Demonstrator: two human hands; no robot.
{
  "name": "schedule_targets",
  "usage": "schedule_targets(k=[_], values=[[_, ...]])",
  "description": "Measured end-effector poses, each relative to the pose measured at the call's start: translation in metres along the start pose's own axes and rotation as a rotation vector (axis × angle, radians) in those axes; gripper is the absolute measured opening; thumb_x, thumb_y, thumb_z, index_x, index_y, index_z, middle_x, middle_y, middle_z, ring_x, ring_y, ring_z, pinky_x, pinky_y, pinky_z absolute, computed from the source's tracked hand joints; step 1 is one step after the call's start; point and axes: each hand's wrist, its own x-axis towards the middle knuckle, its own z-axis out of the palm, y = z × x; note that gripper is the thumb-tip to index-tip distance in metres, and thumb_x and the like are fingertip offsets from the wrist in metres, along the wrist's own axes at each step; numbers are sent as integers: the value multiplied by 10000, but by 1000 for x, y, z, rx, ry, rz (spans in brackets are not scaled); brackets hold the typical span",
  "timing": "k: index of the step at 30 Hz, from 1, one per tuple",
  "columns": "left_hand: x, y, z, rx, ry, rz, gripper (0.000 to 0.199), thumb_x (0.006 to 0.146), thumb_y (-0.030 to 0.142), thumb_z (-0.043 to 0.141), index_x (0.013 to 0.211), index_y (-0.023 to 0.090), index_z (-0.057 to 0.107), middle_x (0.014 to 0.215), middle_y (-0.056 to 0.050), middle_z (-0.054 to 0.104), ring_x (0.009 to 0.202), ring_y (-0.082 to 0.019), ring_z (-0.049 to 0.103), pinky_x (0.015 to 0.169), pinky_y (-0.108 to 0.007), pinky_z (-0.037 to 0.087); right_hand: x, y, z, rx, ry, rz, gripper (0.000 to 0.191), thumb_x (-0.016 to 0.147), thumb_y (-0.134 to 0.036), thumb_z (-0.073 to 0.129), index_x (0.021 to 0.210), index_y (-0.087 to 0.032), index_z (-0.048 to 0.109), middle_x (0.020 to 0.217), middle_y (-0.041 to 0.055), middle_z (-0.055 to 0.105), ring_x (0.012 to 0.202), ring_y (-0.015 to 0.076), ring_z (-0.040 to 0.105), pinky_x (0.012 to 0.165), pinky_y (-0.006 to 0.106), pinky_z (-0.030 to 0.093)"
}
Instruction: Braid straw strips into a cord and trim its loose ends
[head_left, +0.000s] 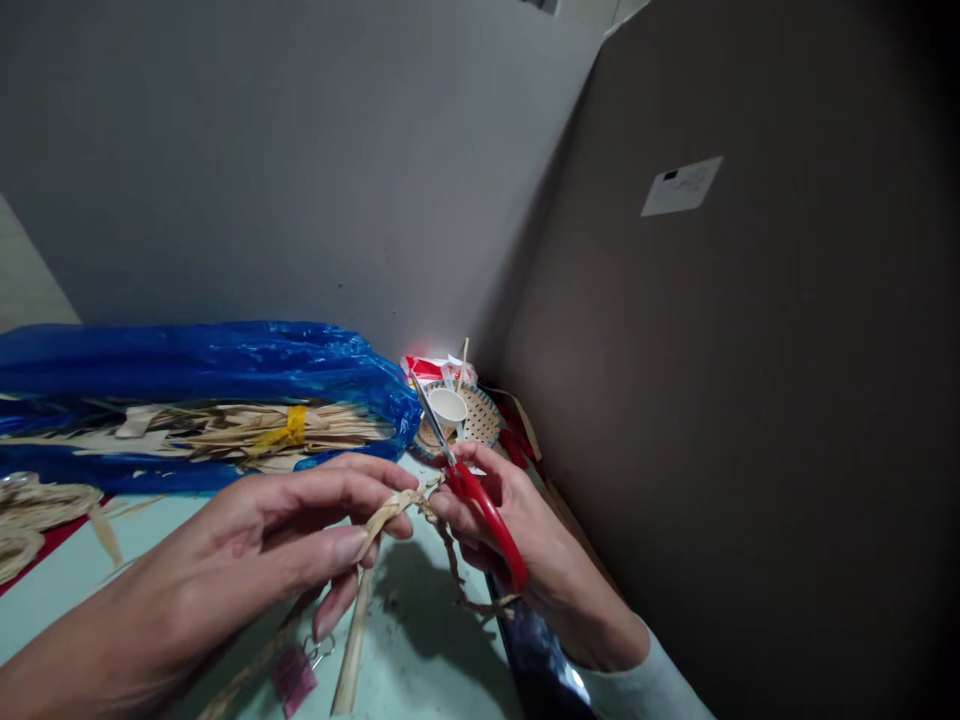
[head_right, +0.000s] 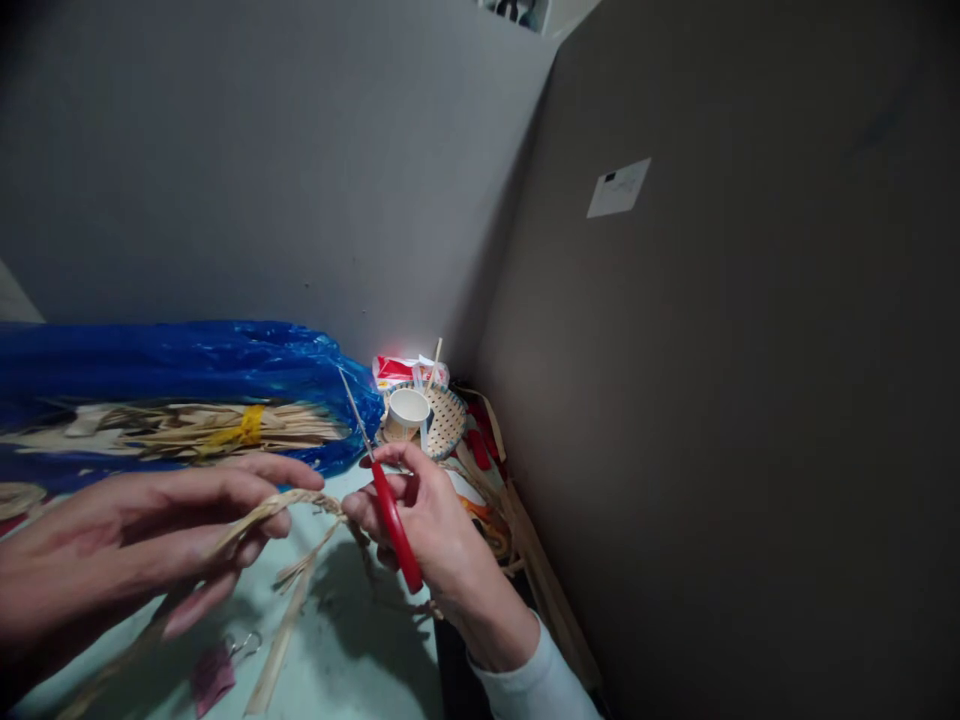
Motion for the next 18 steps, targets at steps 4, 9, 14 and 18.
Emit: schedule_targets(k=[4, 9, 14, 18], values=[[-1, 8, -3, -144, -129, -188, 213, 696, 305, 850, 905, 266, 835, 845, -38, 799, 452, -76, 574, 582, -213, 603, 4, 4, -2, -201, 99, -106, 453, 735, -393, 828, 1019, -224, 519, 628, -100, 498, 488, 68, 383, 480, 195, 327], [0, 1, -6, -419, -57, -242, 349, 661, 265, 898, 999, 252, 808, 747, -26, 772, 520, -116, 607, 483, -179, 560, 5, -1, -13, -621, 311, -399, 347, 824, -321, 727, 1098, -215, 542, 752, -28, 617, 714, 168, 598, 678, 272, 478], [4, -6, -14, -483, -1, -180, 245, 801, 210, 773, 1046, 220, 773, 857, -53, 755, 675, -144, 640, 651, -225, 601, -17, -17, -13, -1003, 342, -742, 357, 854, -228, 626, 1189, -228, 504, 874, 18, 638, 668, 156, 610, 596, 253, 500], [6, -4, -17, -554, 77, -148, 175, 721, 139, 835, 869, 222, 794, 767, -27, 746, 645, -127, 644, 626, -208, 616, -38, -26, -8, -1233, 393, -882, 441, 835, -204, 605, 1262, -230, 496, 927, 60, 644, 618, 158, 594, 507, 250, 475]])
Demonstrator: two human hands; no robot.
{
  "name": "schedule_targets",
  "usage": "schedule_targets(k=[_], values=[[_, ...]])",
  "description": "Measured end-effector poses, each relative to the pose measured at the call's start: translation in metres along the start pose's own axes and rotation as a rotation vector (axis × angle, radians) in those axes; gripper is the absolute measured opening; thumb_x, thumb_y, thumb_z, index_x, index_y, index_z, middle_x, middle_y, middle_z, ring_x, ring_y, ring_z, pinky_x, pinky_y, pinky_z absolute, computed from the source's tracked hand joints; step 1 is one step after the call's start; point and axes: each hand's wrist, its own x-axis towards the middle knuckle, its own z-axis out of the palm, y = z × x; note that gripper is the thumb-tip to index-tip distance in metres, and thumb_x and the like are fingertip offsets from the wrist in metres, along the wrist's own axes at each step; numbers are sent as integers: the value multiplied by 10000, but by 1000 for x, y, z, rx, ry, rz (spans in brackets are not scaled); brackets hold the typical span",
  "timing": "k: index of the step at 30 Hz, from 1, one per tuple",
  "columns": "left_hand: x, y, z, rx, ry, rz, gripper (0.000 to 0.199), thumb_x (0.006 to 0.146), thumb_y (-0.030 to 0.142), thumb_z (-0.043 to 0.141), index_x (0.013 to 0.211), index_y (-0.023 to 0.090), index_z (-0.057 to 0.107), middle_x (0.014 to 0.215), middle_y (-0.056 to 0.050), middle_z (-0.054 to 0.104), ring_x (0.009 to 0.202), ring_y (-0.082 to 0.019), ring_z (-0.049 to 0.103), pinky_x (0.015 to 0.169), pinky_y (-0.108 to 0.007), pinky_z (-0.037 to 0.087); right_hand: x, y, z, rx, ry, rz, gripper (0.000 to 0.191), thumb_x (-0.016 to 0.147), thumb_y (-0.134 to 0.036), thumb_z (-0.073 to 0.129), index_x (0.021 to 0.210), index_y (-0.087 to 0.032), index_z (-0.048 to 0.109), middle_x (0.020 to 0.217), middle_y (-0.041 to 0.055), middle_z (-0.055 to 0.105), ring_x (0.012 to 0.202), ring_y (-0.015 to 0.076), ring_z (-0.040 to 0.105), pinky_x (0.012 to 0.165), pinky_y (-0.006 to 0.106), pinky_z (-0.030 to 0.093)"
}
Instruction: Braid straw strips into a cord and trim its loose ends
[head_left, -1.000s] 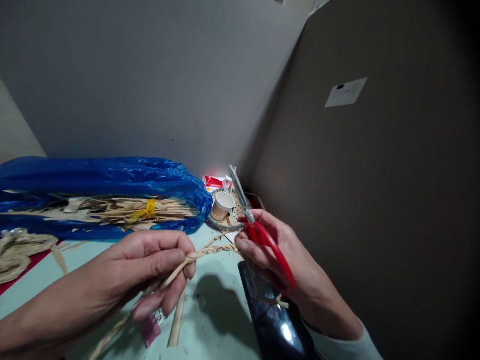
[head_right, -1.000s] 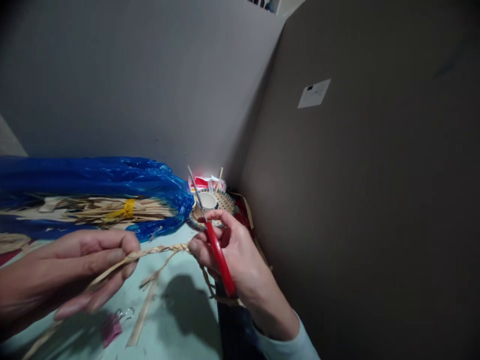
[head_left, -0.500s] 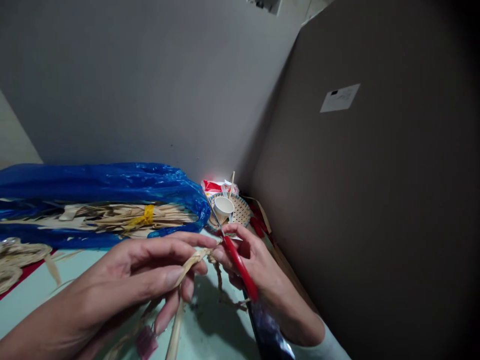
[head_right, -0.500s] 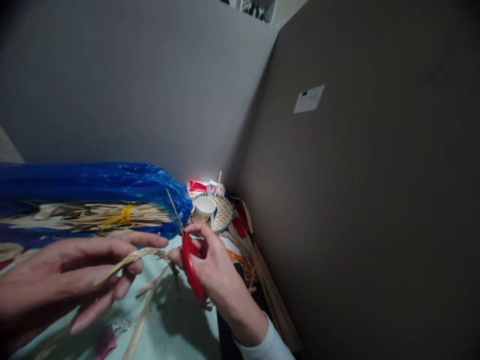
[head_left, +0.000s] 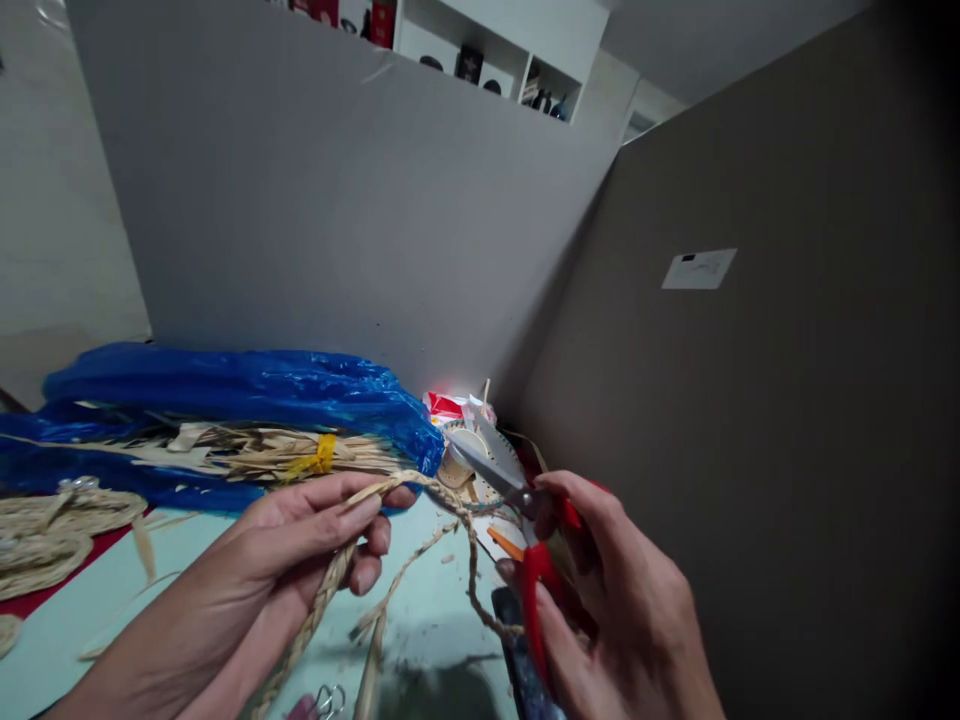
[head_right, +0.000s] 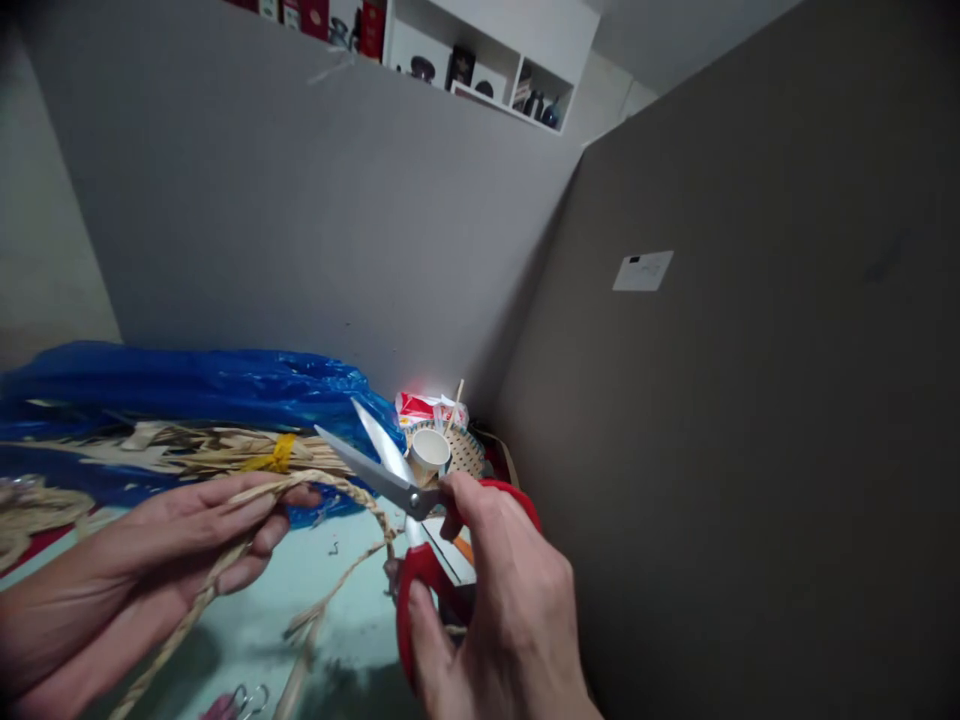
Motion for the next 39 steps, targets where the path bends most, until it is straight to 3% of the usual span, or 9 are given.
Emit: schedule_targets(k=[3, 8, 11, 15, 19, 24, 31, 36, 39], values=[[0, 0, 3, -15, 69, 64, 181, 674, 139, 882, 817, 216, 802, 758, -15, 749, 632, -109, 636, 633, -182, 626, -3, -8, -4, -18, -11, -17, 427, 863, -209, 570, 1279, -252, 485, 893, 53, 647, 559, 142, 585, 452, 230, 453], [-2, -4, 4, 14, 106, 99, 324, 653, 176, 919, 942, 253, 795, 766, 21, 752, 644, -94, 629, 652, -173, 622, -4, -13, 1, -336, -8, -257, 434, 880, -218, 576, 1307, -199, 499, 851, 97, 682, 716, 234, 668, 545, 294, 510], [-4, -5, 5, -1, 139, 121, 397, 577, 171, 960, 937, 223, 800, 754, 8, 759, 643, -100, 637, 587, -152, 609, -3, -10, 0, -444, -16, -364, 421, 875, -219, 583, 1287, -142, 548, 817, 86, 682, 641, 211, 657, 478, 279, 481], [-5, -4, 8, 11, 136, 135, 361, 590, 166, 947, 917, 238, 810, 795, -1, 774, 641, -97, 631, 639, -179, 630, -2, -7, -4, -492, -15, -443, 442, 867, -185, 569, 1300, -101, 593, 764, 70, 658, 576, 184, 631, 447, 270, 463], [-8, -5, 15, 12, 139, 159, 373, 550, 159, 957, 879, 274, 823, 694, 20, 760, 567, -90, 620, 612, -165, 620, -2, -10, -6, -493, -12, -450, 463, 883, -210, 581, 1326, -75, 597, 757, 70, 652, 571, 174, 621, 444, 270, 463], [-15, -7, 19, 29, 196, 194, 407, 423, 235, 1012, 781, 283, 824, 656, 44, 767, 631, -131, 706, 611, -147, 616, -2, -14, -8, -472, -17, -437, 479, 873, -185, 582, 1335, -61, 604, 750, 68, 644, 566, 171, 621, 437, 276, 464], [-14, -19, 14, 235, 114, 331, 197, 616, 217, 915, 767, 315, 836, 586, 51, 691, 586, -104, 639, 652, -140, 576, -9, -20, -2, -513, -19, -407, 509, 866, -176, 607, 1360, -53, 592, 751, 73, 653, 560, 179, 622, 453, 292, 449], [-13, -23, 18, 275, 122, 362, 105, 642, 217, 878, 708, 272, 819, 555, 17, 651, 613, -143, 599, 566, -188, 554, -13, -31, 8, -529, 20, -363, 476, 901, -149, 619, 1359, -25, 587, 717, 60, 656, 536, 171, 599, 445, 301, 427], [-13, -23, 18, 301, 154, 352, 95, 652, 218, 860, 706, 273, 805, 561, 26, 646, 596, -138, 588, 623, -219, 576, -13, -33, 13, -550, 79, -365, 457, 868, -88, 647, 1318, -15, 620, 651, 25, 615, 483, 149, 552, 412, 294, 396]])
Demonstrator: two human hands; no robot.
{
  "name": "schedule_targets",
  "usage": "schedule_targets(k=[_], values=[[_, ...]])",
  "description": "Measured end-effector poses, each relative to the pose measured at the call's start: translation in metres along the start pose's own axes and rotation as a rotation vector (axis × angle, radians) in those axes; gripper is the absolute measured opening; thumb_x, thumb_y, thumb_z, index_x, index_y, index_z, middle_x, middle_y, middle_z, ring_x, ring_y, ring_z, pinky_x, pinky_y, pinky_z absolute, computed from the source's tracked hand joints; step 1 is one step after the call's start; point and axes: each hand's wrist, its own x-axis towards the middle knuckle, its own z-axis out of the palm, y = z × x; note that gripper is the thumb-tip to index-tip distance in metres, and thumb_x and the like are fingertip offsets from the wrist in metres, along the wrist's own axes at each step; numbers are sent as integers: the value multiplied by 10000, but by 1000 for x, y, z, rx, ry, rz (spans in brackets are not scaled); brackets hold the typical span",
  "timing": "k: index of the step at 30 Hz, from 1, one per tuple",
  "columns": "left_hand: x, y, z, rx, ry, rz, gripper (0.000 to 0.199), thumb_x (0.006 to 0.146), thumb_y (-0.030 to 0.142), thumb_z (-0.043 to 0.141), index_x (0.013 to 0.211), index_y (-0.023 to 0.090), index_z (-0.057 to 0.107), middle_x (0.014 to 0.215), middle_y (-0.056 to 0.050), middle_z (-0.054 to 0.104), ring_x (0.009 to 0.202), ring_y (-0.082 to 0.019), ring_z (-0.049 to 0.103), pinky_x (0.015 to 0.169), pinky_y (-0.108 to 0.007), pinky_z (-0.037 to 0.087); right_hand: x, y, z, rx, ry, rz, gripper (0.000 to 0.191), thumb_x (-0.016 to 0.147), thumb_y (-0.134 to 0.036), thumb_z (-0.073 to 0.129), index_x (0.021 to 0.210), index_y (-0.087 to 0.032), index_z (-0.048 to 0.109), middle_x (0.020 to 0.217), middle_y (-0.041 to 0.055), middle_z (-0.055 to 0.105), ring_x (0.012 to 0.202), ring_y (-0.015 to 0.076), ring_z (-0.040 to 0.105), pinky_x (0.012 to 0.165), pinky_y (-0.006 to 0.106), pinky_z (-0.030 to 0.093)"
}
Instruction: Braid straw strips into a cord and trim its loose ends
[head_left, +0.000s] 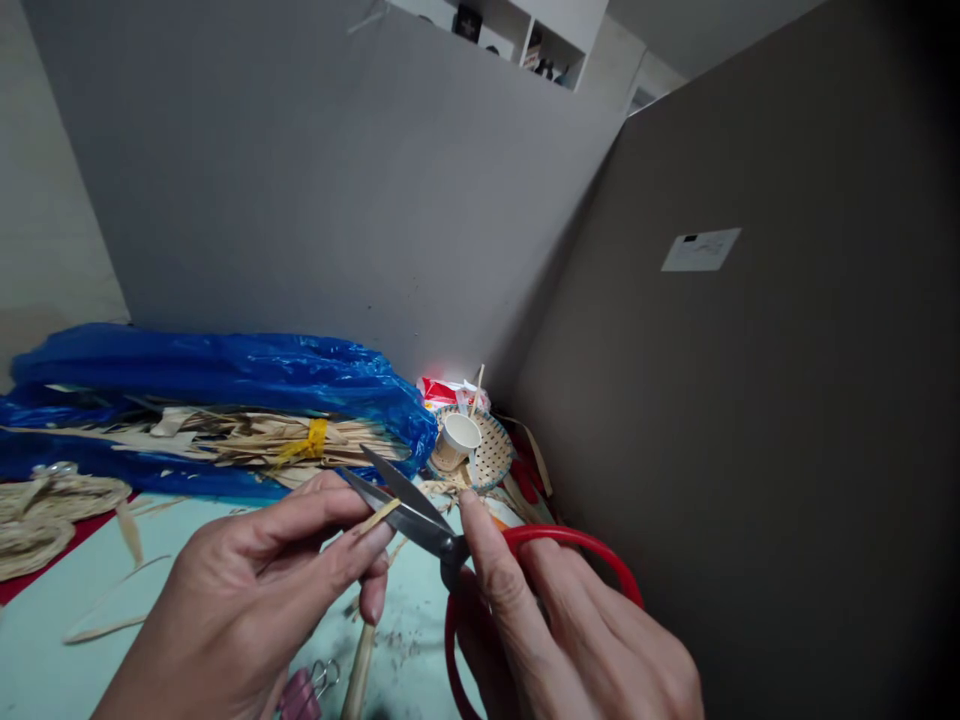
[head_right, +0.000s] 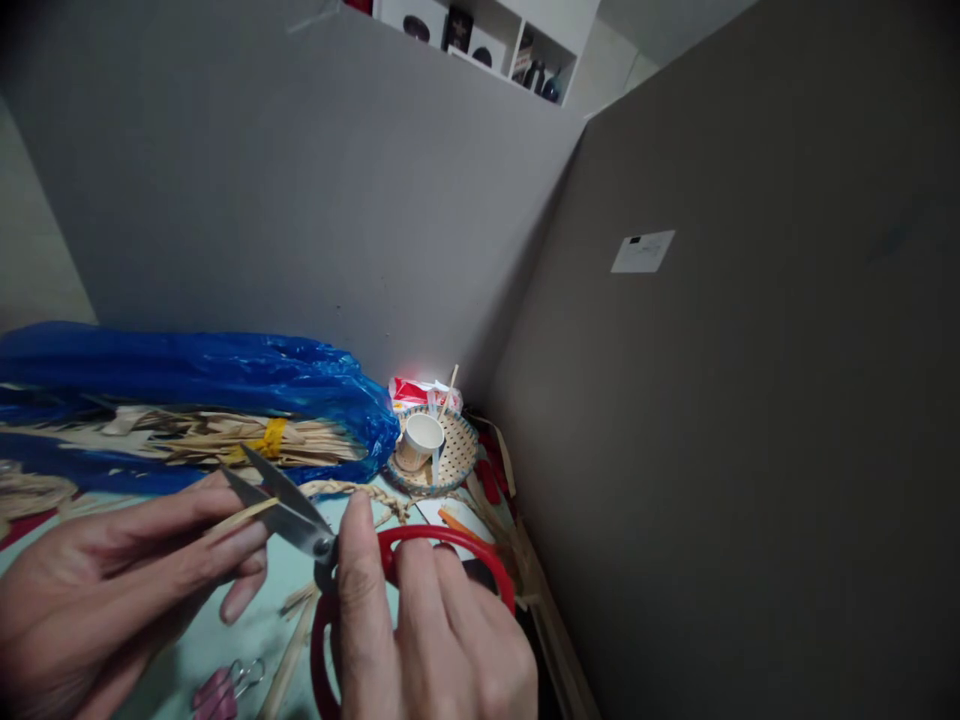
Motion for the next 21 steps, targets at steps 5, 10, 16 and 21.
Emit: schedule_targets(k=[5, 10, 16, 21], values=[[-1, -1, -2, 12, -21, -40, 154, 671, 255, 845, 578, 240, 723, 562, 20, 625, 584, -137, 568, 552, -216, 539, -2, 2, 3, 3, 27, -33, 428, 888, -79, 608, 1308, 3, 618, 625, 12, 583, 463, 137, 553, 408, 274, 396], [1, 0, -4, -99, -27, -189, 223, 593, 351, 929, 728, 259, 776, 553, 43, 616, 529, -94, 535, 500, -149, 505, -3, 12, 6, 283, -19, 127, 420, 904, -142, 555, 1318, -103, 614, 762, 37, 681, 552, 139, 640, 458, 236, 463], [3, 1, -4, -110, 9, -238, 402, 516, 352, 980, 867, 298, 792, 684, 35, 696, 569, -82, 558, 532, -127, 525, -1, 25, 24, 799, -109, 576, 444, 786, -90, 624, 1213, -208, 659, 933, 25, 749, 680, 130, 690, 572, 185, 534], [3, 4, -5, -108, -65, -276, 313, 573, 390, 950, 822, 291, 789, 692, 35, 678, 598, -103, 541, 545, -144, 525, 5, 28, 40, 1127, -184, 805, 383, 728, -192, 770, 1098, -190, 674, 852, 30, 727, 719, 174, 684, 656, 264, 566]])
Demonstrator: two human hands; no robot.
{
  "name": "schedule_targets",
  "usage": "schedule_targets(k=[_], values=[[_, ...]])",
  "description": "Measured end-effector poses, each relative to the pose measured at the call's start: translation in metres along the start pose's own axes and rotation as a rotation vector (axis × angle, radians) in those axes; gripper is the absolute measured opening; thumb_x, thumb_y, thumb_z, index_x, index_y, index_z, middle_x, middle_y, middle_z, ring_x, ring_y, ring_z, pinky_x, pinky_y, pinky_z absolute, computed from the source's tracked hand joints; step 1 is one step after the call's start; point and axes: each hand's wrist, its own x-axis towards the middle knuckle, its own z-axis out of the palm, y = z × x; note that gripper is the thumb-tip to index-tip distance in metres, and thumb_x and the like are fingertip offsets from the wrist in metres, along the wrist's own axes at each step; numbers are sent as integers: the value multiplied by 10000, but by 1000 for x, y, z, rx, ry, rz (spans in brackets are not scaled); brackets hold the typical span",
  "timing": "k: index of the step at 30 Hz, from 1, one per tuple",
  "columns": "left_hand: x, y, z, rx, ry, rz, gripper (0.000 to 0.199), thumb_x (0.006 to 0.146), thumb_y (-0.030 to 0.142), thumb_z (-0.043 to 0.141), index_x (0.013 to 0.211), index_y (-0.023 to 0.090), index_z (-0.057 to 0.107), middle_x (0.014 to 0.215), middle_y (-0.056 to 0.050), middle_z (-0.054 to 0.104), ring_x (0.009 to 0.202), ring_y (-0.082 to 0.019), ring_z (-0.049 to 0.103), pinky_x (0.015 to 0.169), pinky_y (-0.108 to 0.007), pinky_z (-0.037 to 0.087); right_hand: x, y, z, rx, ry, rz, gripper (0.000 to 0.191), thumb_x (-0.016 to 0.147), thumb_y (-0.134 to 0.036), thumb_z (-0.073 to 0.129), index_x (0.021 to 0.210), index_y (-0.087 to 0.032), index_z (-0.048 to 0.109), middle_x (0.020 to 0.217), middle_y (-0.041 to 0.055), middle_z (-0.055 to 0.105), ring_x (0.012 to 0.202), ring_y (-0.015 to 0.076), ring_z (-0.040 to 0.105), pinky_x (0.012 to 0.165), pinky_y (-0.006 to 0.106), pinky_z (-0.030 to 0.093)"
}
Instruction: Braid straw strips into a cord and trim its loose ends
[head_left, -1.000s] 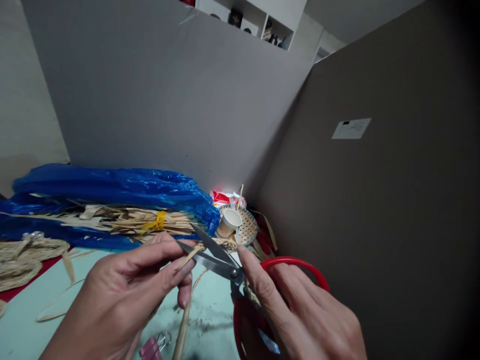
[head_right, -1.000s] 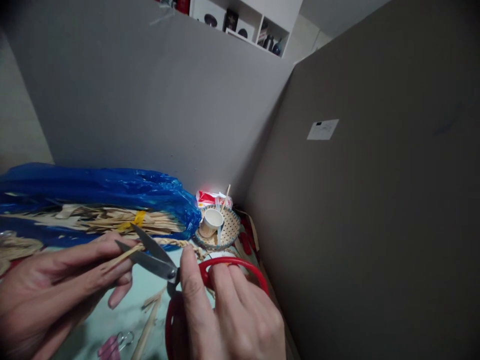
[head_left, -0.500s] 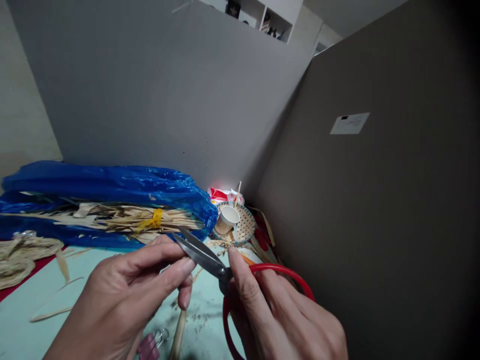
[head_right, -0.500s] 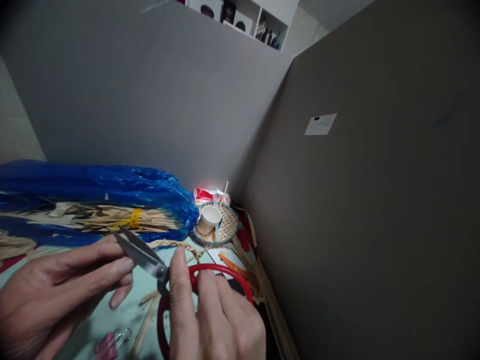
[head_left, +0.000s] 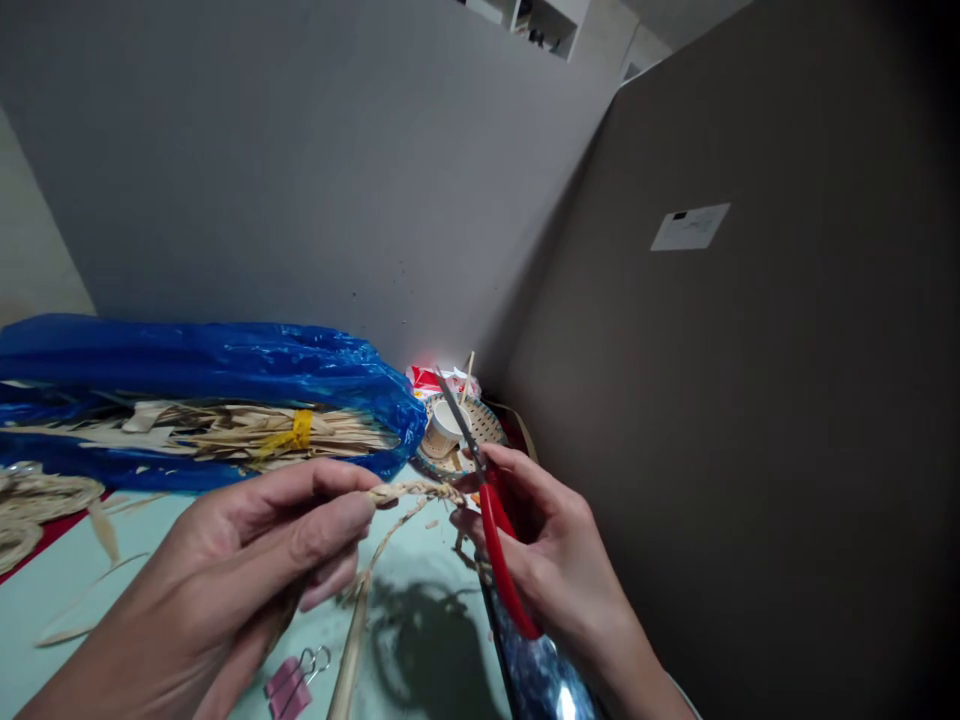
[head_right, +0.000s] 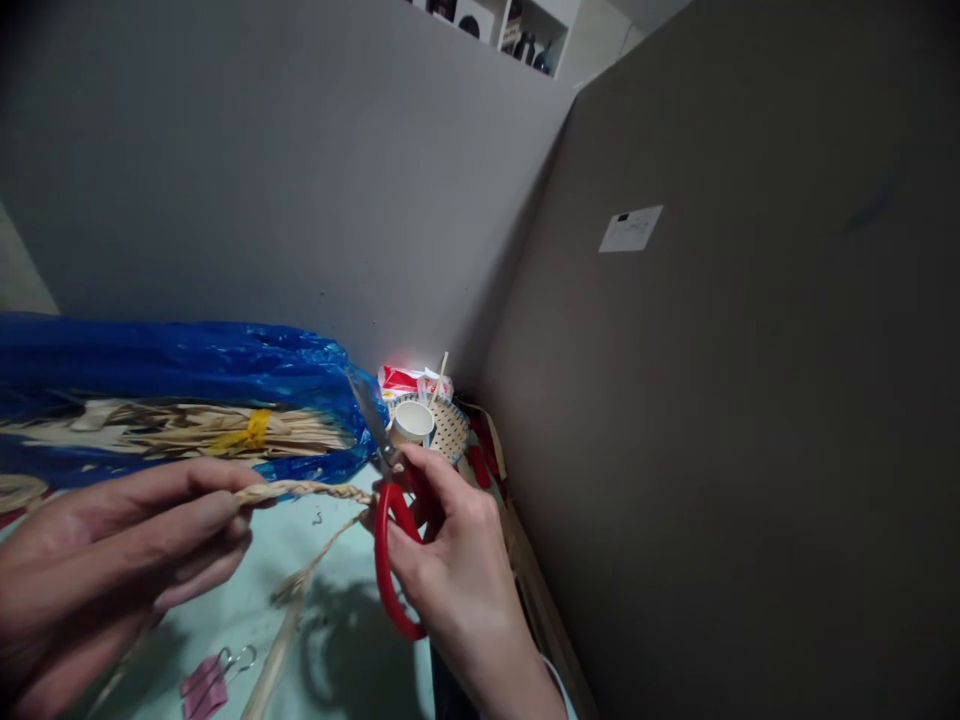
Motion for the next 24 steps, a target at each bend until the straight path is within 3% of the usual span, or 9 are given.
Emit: schedule_targets(k=[4, 7, 11, 15, 19, 24], values=[[2, 7, -4, 90, -14, 4, 253, 631, 449, 905, 727, 263, 763, 608, 68, 535, 536, -71, 432, 467, -97, 435, 3, -14, -4, 247, -70, 246, 378, 689, -308, 854, 988, -181, 661, 678, -33, 590, 551, 107, 539, 493, 200, 458], [3, 7, -7, 142, -20, -16, 235, 668, 461, 873, 761, 274, 766, 650, 57, 614, 576, -87, 505, 516, -110, 475, -1, -28, -11, 397, -58, 324, 407, 706, -369, 861, 1018, -197, 664, 699, -47, 524, 541, 67, 435, 472, 164, 377], [-1, 6, -2, 140, 13, 3, 254, 625, 446, 903, 789, 287, 792, 647, 56, 707, 602, -94, 581, 531, -94, 484, -7, -34, -17, 477, -78, 306, 374, 729, -398, 850, 1017, -229, 680, 723, -28, 564, 527, 58, 348, 447, 155, 296], [-4, 11, 2, 115, -23, -50, 250, 581, 434, 934, 727, 290, 791, 576, 81, 661, 544, -70, 579, 514, -82, 467, -10, -31, -18, 488, -72, 236, 286, 800, -396, 782, 1034, -262, 686, 754, 0, 627, 517, 72, 372, 440, 173, 298], [1, 16, -3, 448, -80, 176, 233, 692, 496, 840, 737, 273, 789, 577, 66, 649, 535, -87, 574, 515, -96, 466, -11, -28, -18, 483, -79, 212, 285, 825, -373, 758, 1078, -271, 677, 758, 1, 641, 531, 79, 404, 453, 173, 319], [1, 15, -2, 559, 75, 323, 141, 617, 448, 876, 655, 323, 820, 728, 40, 778, 689, -166, 691, 628, -146, 548, -7, -29, -17, 407, -115, 189, 358, 780, -369, 809, 1068, -228, 648, 757, -10, 612, 597, 96, 509, 516, 188, 423]])
